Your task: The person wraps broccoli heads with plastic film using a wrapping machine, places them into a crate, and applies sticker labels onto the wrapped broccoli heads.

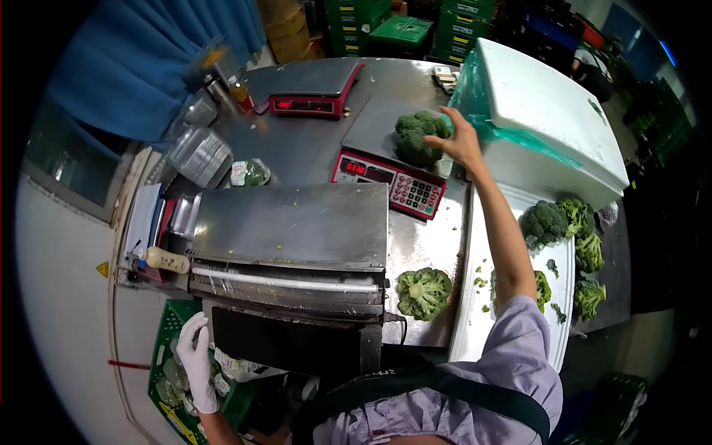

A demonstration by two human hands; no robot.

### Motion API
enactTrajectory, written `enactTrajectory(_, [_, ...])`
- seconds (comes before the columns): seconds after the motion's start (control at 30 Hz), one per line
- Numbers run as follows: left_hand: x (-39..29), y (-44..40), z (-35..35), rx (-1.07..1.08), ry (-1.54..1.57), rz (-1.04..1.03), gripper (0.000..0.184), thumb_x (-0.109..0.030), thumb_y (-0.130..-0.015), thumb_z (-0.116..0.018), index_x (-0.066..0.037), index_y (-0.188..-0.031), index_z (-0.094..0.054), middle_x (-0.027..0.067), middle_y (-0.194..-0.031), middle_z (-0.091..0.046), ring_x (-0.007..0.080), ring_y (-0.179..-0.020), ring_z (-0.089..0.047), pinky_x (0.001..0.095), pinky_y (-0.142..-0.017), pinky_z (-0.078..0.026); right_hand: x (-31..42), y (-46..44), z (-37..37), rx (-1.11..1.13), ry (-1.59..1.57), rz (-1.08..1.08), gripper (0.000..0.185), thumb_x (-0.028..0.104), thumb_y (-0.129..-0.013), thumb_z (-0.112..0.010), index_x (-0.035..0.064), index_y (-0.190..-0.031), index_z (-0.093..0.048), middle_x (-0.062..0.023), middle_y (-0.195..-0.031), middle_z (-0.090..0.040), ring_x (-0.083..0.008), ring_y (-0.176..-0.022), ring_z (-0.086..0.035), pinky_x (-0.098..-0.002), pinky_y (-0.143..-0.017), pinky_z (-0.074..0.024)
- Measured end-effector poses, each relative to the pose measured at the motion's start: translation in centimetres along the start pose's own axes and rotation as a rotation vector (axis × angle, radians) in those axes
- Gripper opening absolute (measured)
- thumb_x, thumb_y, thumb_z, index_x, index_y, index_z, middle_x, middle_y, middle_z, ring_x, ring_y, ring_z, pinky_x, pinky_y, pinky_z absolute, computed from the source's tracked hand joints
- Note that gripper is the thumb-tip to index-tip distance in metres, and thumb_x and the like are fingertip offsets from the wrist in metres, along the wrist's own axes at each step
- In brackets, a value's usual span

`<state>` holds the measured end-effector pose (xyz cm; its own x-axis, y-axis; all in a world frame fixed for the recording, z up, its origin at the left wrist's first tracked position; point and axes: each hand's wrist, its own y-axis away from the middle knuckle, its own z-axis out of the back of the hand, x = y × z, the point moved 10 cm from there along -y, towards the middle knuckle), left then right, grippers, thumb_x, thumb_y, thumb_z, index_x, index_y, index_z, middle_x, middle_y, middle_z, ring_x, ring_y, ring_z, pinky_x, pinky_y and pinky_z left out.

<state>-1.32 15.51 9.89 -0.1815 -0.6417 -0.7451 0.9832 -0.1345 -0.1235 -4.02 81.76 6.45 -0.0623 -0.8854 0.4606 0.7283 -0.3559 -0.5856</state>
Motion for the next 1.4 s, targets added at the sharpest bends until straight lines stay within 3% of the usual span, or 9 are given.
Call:
enactTrajectory(0.2, [-2.0,0.0,-1.6,0.074,-0.028,-0.030,0.017,0.001,-0.081,-0.055,0.000,-0.096,-0.062,0.0112,-0.109,-0.060,0.0201,-0.101,-0.056,0.0283,-0.086,-0.042,-1.6,-0.8,0.4,0.128,-0.125,-0.305,0.087,0.049,-0.055,-0.082,0.0065,-0.124,-0.050,-0.0204,-0.112,-0.059,-0.0293,-0.100,-0.059,-0.0374,-0.084,-0.0464])
enactTrajectory(0.53, [-2.3,0.3,-1.4,0.072,-0.018,-0.048,0.017,0.001,-0.080,-0.055,0.000,-0.095,-0.062,0.0113,-0.108,-0.060,0.0209,-0.101,-0.056,0.0287,-0.087,-0.042,-4.8,-0.1,-2.8,0.185,-0.130,-0.410,0.105,0.055,-0.049,-0.082,0.0025,-0.130,-0.041,-0.0215,-0.114,-0.057,-0.0308,-0.106,-0.056,-0.0371,-0.088,-0.0456])
enactTrajectory(0.73, [-3.0,0.4,-2.3,0.099,-0.050,-0.088,0.016,0.004,-0.080,-0.053,0.002,-0.094,-0.061,0.0128,-0.106,-0.061,0.0222,-0.101,-0.057,0.0300,-0.090,-0.041,-4.1,2.1,-4.2,0.030,-0.271,-0.421,0.086,0.044,-0.051,-0.084,-0.0002,-0.116,-0.049,-0.0189,-0.106,-0.062,-0.0287,-0.095,-0.062,-0.0351,-0.083,-0.0492])
enactTrajectory(0.83, [-3.4,-0.5,-4.2,0.151,-0.031,-0.160,0.017,0.004,-0.080,-0.052,0.003,-0.095,-0.061,0.0136,-0.107,-0.060,0.0223,-0.101,-0.056,0.0305,-0.091,-0.041,0.0,4.3,-1.1,-0.272,-0.186,-0.166,0.070,0.034,-0.056,-0.082,-0.0003,-0.109,-0.052,-0.0184,-0.096,-0.061,-0.0337,-0.088,-0.060,-0.0397,-0.078,-0.0486])
enactTrajectory(0.97, [-6.5,-2.6,-8.2,0.275,0.160,-0.172,0.029,0.001,-0.084,-0.052,0.003,-0.112,-0.056,0.0112,-0.120,-0.054,0.0188,-0.108,-0.052,0.0301,-0.094,-0.040,9.8,7.7,2.7,-0.213,-0.077,0.318,0.051,0.001,-0.061,-0.067,0.0049,-0.110,-0.050,-0.0162,-0.101,-0.055,-0.0369,-0.091,-0.052,-0.0421,-0.081,-0.0449])
enactTrajectory(1.1, [-15.2,-3.4,-14.5,0.506,0.270,-0.267,0.051,-0.019,-0.086,-0.056,-0.004,-0.132,-0.041,0.0102,-0.134,-0.043,0.0227,-0.116,-0.047,0.0337,-0.098,-0.037,17.1,14.2,8.2,-0.329,0.052,0.617,0.029,0.009,-0.070,-0.062,0.0039,-0.099,-0.059,-0.0117,-0.109,-0.058,-0.0273,-0.089,-0.057,-0.0351,-0.075,-0.0512])
enactTrajectory(1.27, [-24.1,-1.3,-25.2,0.901,0.471,-0.255,0.102,-0.057,-0.065,-0.071,-0.005,-0.140,-0.024,0.0097,-0.139,-0.035,0.0250,-0.124,-0.039,0.0360,-0.098,-0.037,23.7,21.5,15.3,-0.385,-0.103,0.848,0.019,0.011,-0.072,-0.063,0.0030,-0.089,-0.059,-0.0129,-0.102,-0.057,-0.0280,-0.080,-0.056,-0.0385,-0.072,-0.0525])
enactTrajectory(1.3, [-24.2,-0.2,-27.9,1.076,0.548,-0.242,0.107,-0.058,-0.061,-0.073,-0.003,-0.139,-0.024,0.0105,-0.135,-0.039,0.0217,-0.121,-0.042,0.0347,-0.098,-0.038,24.1,22.5,16.1,-0.362,-0.116,0.869,0.019,0.012,-0.074,-0.063,0.0037,-0.091,-0.059,-0.0131,-0.103,-0.058,-0.0286,-0.082,-0.056,-0.0393,-0.074,-0.0523])
enactTrajectory(1.4, [-25.8,3.2,-32.3,1.247,0.735,0.022,0.077,-0.026,-0.068,-0.072,0.000,-0.131,-0.036,0.0097,-0.122,-0.051,0.0198,-0.111,-0.051,0.0334,-0.096,-0.041,24.0,25.3,18.1,-0.266,-0.074,0.851,0.023,0.016,-0.076,-0.063,0.0059,-0.096,-0.059,-0.0116,-0.107,-0.059,-0.0288,-0.086,-0.056,-0.0403,-0.080,-0.0513])
